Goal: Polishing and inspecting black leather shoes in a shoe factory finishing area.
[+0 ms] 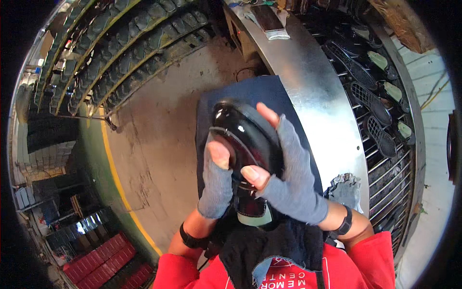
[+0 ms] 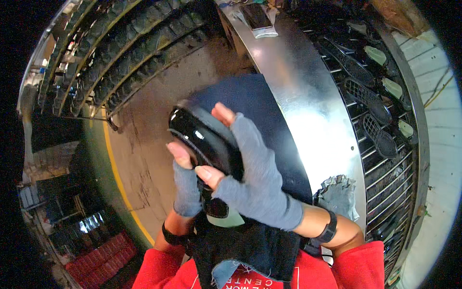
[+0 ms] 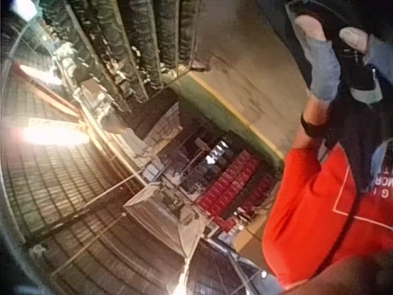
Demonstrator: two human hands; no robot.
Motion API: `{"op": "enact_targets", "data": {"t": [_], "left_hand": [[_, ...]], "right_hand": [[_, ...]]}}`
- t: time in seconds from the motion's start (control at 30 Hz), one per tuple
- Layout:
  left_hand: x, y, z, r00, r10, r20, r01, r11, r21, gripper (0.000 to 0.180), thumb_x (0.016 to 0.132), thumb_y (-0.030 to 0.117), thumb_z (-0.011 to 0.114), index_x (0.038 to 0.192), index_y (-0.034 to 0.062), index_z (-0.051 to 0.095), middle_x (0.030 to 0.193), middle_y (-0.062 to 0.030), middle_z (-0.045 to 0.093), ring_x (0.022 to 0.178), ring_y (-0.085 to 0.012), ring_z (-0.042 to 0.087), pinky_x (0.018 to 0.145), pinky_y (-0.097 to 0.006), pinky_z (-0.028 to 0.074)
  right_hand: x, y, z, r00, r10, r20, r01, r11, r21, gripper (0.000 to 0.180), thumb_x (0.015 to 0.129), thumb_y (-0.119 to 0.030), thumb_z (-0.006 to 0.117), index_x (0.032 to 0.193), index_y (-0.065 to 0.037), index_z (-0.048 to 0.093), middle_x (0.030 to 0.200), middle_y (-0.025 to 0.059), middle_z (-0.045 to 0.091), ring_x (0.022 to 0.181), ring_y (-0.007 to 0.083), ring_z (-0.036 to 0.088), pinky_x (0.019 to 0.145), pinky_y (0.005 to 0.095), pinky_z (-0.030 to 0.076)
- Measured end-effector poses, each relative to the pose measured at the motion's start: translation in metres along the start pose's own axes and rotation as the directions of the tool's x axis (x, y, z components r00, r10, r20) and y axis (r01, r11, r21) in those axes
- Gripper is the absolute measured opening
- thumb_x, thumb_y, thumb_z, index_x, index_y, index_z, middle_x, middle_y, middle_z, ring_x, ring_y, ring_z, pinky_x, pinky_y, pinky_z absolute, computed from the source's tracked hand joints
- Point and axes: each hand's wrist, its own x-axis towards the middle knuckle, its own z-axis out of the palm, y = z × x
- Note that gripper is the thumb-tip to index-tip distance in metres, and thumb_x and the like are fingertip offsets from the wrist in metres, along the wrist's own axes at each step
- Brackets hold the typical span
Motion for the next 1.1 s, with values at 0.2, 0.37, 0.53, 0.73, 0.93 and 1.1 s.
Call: {"op": "enact_targets", "data": {"t": [0.2, 0.37, 0.53, 0.73, 0.93, 1.1], "left_hand": [[-0.013, 0.004, -0.004, 0.998, 0.060, 0.014, -0.061, 0.990, 0.127, 0.101, 0.094, 0.083, 0.047, 0.158, 0.0053, 0.039, 0.154, -0.0159, 0.052, 0.136, -0.0317, 0.057, 0.115, -0.048, 0.046], [-0.017, 0.000, -0.008, 0.989, 0.129, -0.075, -0.111, 0.972, 0.209, 0.088, 0.102, 0.072, 0.046, 0.158, 0.0038, 0.039, 0.152, -0.0155, 0.053, 0.135, -0.0314, 0.057, 0.114, -0.045, 0.048], [-0.016, 0.046, 0.016, 0.976, 0.219, 0.013, -0.204, 0.884, 0.421, 0.078, 0.108, 0.049, 0.055, 0.158, -0.0066, 0.032, 0.147, -0.0157, 0.053, 0.134, -0.0263, 0.053, 0.118, -0.037, 0.038], [0.068, 0.080, 0.020, 0.874, 0.354, 0.333, -0.424, 0.890, 0.166, 0.064, 0.109, 0.057, 0.044, 0.130, -0.0009, 0.061, 0.125, -0.0113, 0.063, 0.115, -0.0186, 0.061, 0.106, -0.032, 0.045], [0.088, 0.055, 0.010, 0.953, 0.163, 0.254, -0.223, 0.948, 0.227, 0.039, 0.109, 0.036, 0.052, 0.095, 0.0030, 0.066, 0.096, -0.0078, 0.068, 0.093, -0.0158, 0.066, 0.090, -0.028, 0.051], [0.072, 0.024, 0.012, 0.970, 0.243, -0.023, -0.234, 0.953, 0.194, 0.041, 0.108, 0.034, 0.056, 0.135, 0.0039, 0.061, 0.126, -0.0075, 0.060, 0.116, -0.0167, 0.057, 0.107, -0.031, 0.042]], "right_hand": [[0.004, -0.017, -0.013, 0.990, 0.092, 0.109, -0.095, 0.995, 0.023, 0.074, 0.089, -0.018, 0.078, 0.152, 0.004, 0.046, 0.137, 0.0244, 0.064, 0.120, 0.0355, 0.070, 0.101, 0.0381, 0.054], [0.041, -0.032, -0.019, 0.961, 0.129, 0.244, -0.137, 0.990, 0.016, 0.077, 0.086, -0.025, 0.075, 0.153, 0.001, 0.047, 0.134, 0.0172, 0.066, 0.123, 0.0239, 0.064, 0.105, 0.0356, 0.049], [-0.017, 0.021, -0.003, 0.952, 0.281, 0.126, -0.303, 0.925, 0.229, 0.076, 0.094, -0.031, 0.075, 0.157, -0.002, 0.044, 0.137, 0.0166, 0.065, 0.122, 0.0267, 0.067, 0.104, 0.0356, 0.052], [0.009, 0.040, -0.011, 0.684, 0.522, 0.510, -0.660, 0.144, 0.738, 0.067, 0.096, -0.047, 0.068, 0.140, 0.001, 0.054, 0.127, 0.0195, 0.070, 0.111, 0.0321, 0.073, 0.100, 0.0467, 0.060], [-0.022, 0.082, -0.016, 0.582, 0.497, 0.643, -0.618, -0.244, 0.748, 0.057, 0.105, -0.043, 0.060, 0.142, 0.000, 0.056, 0.129, 0.0201, 0.069, 0.109, 0.0303, 0.073, 0.100, 0.0456, 0.061], [-0.079, 0.098, -0.051, 0.734, 0.497, 0.463, -0.637, 0.739, 0.218, 0.067, 0.098, -0.032, 0.075, 0.152, -0.004, 0.050, 0.135, 0.0103, 0.067, 0.122, 0.0165, 0.065, 0.101, 0.0328, 0.055]]}}
